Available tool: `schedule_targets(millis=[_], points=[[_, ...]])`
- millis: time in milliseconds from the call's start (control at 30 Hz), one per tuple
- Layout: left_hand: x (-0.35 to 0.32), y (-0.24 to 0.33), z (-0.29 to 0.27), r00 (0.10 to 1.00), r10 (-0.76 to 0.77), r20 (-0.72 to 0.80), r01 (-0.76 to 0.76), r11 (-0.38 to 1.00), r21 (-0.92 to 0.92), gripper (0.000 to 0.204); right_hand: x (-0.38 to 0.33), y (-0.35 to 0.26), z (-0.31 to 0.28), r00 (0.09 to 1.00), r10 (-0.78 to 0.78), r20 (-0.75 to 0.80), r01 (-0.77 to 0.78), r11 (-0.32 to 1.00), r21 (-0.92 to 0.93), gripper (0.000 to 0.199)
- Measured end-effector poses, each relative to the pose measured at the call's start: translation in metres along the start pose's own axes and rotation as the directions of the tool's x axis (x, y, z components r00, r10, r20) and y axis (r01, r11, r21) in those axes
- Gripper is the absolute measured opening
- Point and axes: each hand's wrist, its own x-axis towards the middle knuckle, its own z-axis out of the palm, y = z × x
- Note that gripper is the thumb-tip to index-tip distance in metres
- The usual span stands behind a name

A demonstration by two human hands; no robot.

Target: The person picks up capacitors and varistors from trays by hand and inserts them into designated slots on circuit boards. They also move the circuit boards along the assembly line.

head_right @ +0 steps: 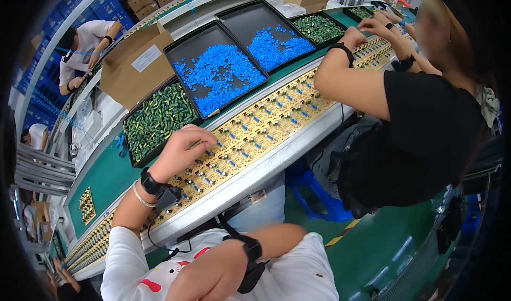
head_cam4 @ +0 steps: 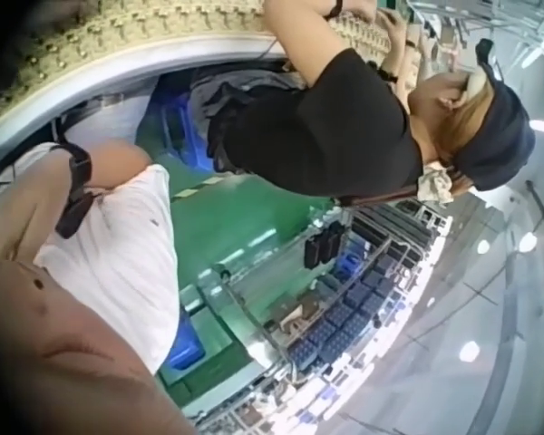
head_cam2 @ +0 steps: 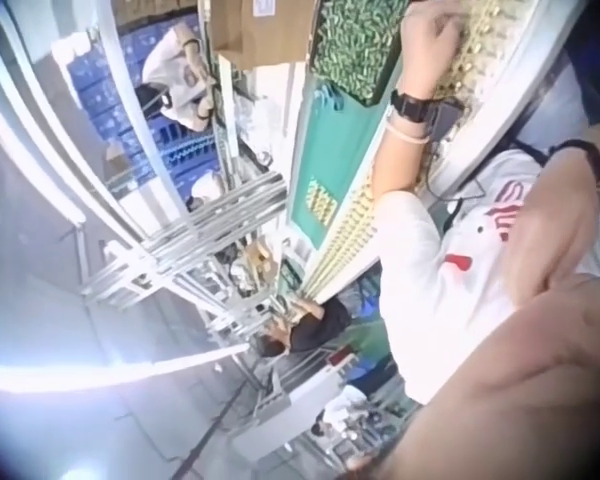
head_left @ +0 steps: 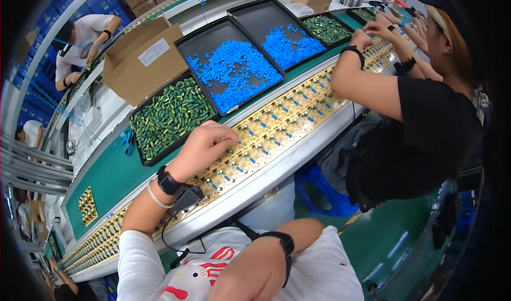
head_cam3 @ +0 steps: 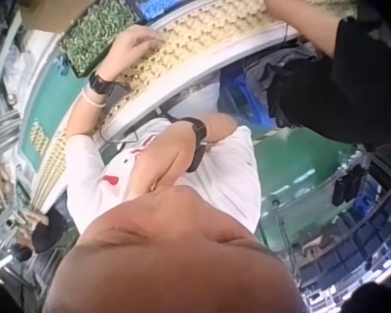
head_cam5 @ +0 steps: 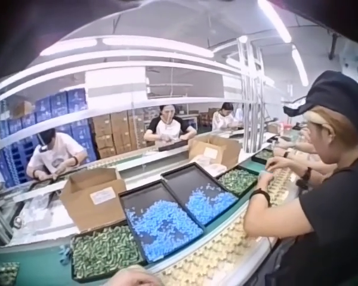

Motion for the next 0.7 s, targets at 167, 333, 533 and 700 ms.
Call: schedule_targets(millis=[167,333,533,700], points=[[0.018,0.002,0.018,0.997,0.080,0.003,-0.080,0.986,0.144,0.021,-0.064,-0.004,0.011,0.879,-0.093,-0.468,-0.064,0.949,-0.308,0.034],[0.018,-0.002,0.019,0.996,0.076,0.046,-0.085,0.973,0.214,0.022,-0.104,-0.001,0.023,0.632,-0.071,-0.772,-0.195,0.949,-0.247,0.033],[0.019,0.005,0.017,0.982,0.177,0.060,-0.187,0.939,0.289,0.025,-0.130,0.005,0.028,0.294,-0.262,-0.919,-0.307,0.885,-0.350,0.032],[0.018,0.002,0.010,0.974,0.197,0.110,-0.223,0.917,0.330,0.026,-0.115,0.002,0.030,-0.117,-0.425,-0.898,-0.641,0.722,-0.258,0.021]])
